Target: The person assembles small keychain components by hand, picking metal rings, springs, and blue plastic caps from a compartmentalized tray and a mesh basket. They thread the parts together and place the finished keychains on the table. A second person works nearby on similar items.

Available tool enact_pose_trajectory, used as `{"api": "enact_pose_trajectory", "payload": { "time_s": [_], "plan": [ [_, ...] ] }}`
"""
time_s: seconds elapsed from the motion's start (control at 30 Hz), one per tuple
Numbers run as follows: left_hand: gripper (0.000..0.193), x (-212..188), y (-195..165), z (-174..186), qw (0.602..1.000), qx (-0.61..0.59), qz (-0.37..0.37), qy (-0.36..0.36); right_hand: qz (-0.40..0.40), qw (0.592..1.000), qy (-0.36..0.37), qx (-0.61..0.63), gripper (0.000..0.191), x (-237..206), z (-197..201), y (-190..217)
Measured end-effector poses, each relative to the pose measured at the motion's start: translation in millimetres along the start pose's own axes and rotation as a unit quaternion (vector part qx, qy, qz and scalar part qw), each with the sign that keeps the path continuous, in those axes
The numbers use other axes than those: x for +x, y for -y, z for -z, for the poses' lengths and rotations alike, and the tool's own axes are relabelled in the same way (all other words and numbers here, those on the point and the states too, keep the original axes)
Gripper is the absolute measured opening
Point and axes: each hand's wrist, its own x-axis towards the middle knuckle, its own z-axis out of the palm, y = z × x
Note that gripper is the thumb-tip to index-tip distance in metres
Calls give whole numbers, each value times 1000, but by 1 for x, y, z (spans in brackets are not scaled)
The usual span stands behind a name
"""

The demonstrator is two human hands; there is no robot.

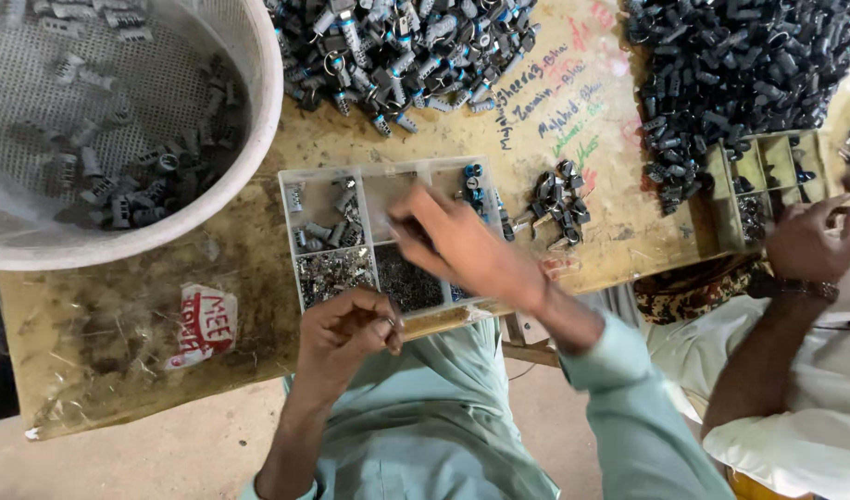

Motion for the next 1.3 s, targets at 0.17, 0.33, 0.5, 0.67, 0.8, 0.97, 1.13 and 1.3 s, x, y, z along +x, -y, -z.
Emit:
{"api": "enact_pose_trajectory", "payload": {
  "time_s": [0.17, 0.33, 0.5, 0.67, 0.8, 0.97, 1.13, 1.3],
  "plan": [
    [9, 2, 1, 2, 999, 52, 6, -5, 47, 998, 38, -4, 35, -55, -3, 30],
    [8, 9, 3, -9, 996, -70, 4, 50, -148, 920, -50, 360, 45, -62, -22, 20],
    [9, 10, 1, -18, 994, -98, 40, 35, -181, 884, -57, 428, 35, -64, -33, 19],
    [6, 14, -2, -26, 996, 18, 50, -74, -78, 984, -132, 89, 45, -68, -29, 31],
    [8, 16, -3, -31, 994, 40, 54, -88, -15, 990, -134, 43, 41, -65, -22, 31],
    [7, 14, -5, -32, 993, 41, 57, -94, 5, 992, -127, 8, 48, -66, -20, 30],
    [8, 14, -8, -32, 993, 38, 55, -97, 31, 992, -118, -14, 51, -67, -19, 30],
    [10, 12, -11, -30, 988, 53, 99, -104, 60, 993, -95, -30, 58, -71, -16, 28]
  ]
}}
